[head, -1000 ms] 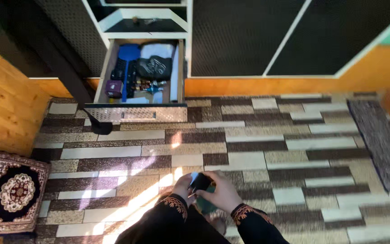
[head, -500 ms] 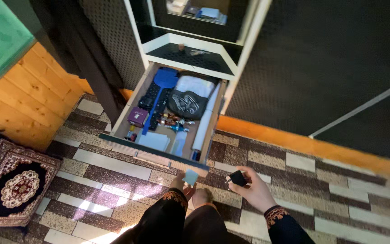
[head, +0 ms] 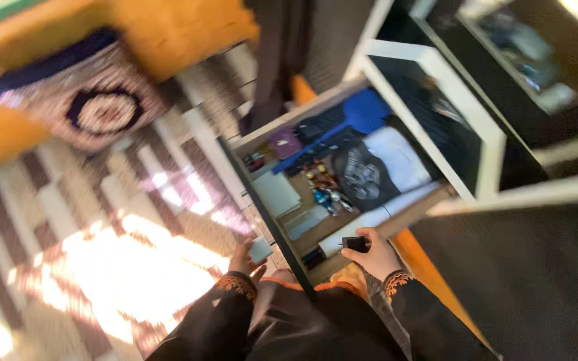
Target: The person takes small objects out of an open dresser drawer, including small bottles, decorative tops, and charging cables, and handles them one at a time. They coil a cable, place items back into the drawer, and rearrange the contents.
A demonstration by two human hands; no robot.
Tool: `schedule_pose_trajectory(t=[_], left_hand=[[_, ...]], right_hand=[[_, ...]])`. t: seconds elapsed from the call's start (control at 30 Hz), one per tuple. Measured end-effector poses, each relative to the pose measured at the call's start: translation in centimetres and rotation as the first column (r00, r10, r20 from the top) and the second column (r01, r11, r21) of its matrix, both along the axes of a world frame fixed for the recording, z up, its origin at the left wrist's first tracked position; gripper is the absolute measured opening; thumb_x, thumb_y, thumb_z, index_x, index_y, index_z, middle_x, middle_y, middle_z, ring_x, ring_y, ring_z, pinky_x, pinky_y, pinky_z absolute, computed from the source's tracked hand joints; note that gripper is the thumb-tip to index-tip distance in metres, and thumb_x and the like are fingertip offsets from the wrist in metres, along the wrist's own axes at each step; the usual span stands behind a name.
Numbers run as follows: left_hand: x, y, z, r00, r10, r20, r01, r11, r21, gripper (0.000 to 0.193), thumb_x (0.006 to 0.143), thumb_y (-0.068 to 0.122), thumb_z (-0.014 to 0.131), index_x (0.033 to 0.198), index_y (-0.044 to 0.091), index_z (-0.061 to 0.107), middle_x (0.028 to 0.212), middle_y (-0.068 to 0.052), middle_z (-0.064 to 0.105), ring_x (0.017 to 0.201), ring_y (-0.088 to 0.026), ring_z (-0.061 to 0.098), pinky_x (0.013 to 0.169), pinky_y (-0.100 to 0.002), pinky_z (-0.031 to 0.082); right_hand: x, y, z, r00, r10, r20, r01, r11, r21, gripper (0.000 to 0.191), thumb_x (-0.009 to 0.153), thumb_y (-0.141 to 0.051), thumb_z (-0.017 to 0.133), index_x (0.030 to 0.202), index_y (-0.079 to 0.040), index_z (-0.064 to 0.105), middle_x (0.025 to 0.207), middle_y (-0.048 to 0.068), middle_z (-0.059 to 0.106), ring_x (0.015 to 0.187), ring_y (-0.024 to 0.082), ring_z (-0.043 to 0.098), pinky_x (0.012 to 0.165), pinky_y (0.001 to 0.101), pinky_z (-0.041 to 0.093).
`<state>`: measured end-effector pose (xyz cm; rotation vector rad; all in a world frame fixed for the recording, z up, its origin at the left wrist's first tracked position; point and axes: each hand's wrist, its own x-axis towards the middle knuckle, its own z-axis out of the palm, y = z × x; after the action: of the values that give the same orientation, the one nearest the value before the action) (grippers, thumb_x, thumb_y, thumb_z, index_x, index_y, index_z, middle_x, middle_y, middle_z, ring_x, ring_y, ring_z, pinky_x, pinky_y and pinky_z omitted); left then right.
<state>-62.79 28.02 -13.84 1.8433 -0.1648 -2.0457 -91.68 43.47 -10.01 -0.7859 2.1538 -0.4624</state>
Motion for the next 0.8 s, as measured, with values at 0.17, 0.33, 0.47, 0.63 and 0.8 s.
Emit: schedule_pose_trajectory(t=[0.17, 0.33, 0.47, 0.63, 0.8], left_hand=[[0.6, 2.0, 0.8, 0.915, 0.401, 0.050, -0.399, 0.916, -0.041, 0.045, 0.087, 0.046, 0.067, 0.122, 0.018, 0.059, 0.108, -0.006, 0.061, 0.091, -0.024, 0.064, 0.073, -0.042, 0.050], [-2.3, 6.2, 2.7, 0.756, 0.654, 0.016, -0.647, 0.752, -0.125, 0.042, 0.088, 0.042, 0.062, 0.122, 0.016, 0.059, 0.108, -0.006, 0.064, 0.092, -0.025, 0.067, 0.072, -0.042, 0.050], [-5.1, 9.2, 3.4, 0.636, 0.771, 0.035, -0.769, 0.637, -0.061, 0.040, 0.092, 0.039, 0.063, 0.122, 0.013, 0.061, 0.109, -0.010, 0.066, 0.094, -0.029, 0.066, 0.071, -0.040, 0.048], [-5.4, 11.4, 3.8, 0.565, 0.819, 0.099, -0.814, 0.573, -0.093, 0.039, 0.092, 0.037, 0.060, 0.122, 0.013, 0.063, 0.105, -0.009, 0.067, 0.093, -0.024, 0.065, 0.075, -0.038, 0.051], [-6.0, 12.7, 3.7, 0.492, 0.869, 0.062, -0.857, 0.495, -0.140, 0.039, 0.091, 0.037, 0.058, 0.121, 0.013, 0.065, 0.102, -0.008, 0.068, 0.090, -0.022, 0.063, 0.073, -0.038, 0.051]], right_hand=[[-2.5, -10.5, -3.2, 0.901, 0.434, -0.018, -0.433, 0.901, 0.034, 0.075, 0.071, -0.050, 0.086, 0.130, -0.012, 0.060, 0.131, 0.013, 0.063, 0.120, 0.031, 0.062, 0.100, 0.0431, 0.052], [1.1, -17.2, -6.1, 0.737, 0.675, 0.025, -0.670, 0.726, 0.153, 0.078, 0.073, -0.052, 0.085, 0.134, -0.012, 0.057, 0.139, 0.014, 0.055, 0.127, 0.033, 0.055, 0.104, 0.0441, 0.048], [4.7, -19.0, -6.7, 0.654, 0.757, -0.008, -0.750, 0.649, 0.127, 0.083, 0.073, -0.055, 0.086, 0.131, -0.004, 0.055, 0.130, 0.018, 0.062, 0.118, 0.037, 0.062, 0.097, 0.0461, 0.053], [7.8, -19.2, -6.3, 0.588, 0.805, -0.078, -0.770, 0.586, 0.253, 0.096, 0.071, -0.051, 0.089, 0.140, -0.001, 0.044, 0.117, 0.024, 0.064, 0.105, 0.042, 0.068, 0.089, 0.0497, 0.056], [8.8, -18.4, -7.9, 0.668, 0.731, -0.138, -0.731, 0.680, 0.058, 0.075, 0.069, -0.039, 0.092, 0.122, 0.000, 0.056, 0.113, 0.023, 0.065, 0.104, 0.042, 0.066, 0.089, 0.0493, 0.054]])
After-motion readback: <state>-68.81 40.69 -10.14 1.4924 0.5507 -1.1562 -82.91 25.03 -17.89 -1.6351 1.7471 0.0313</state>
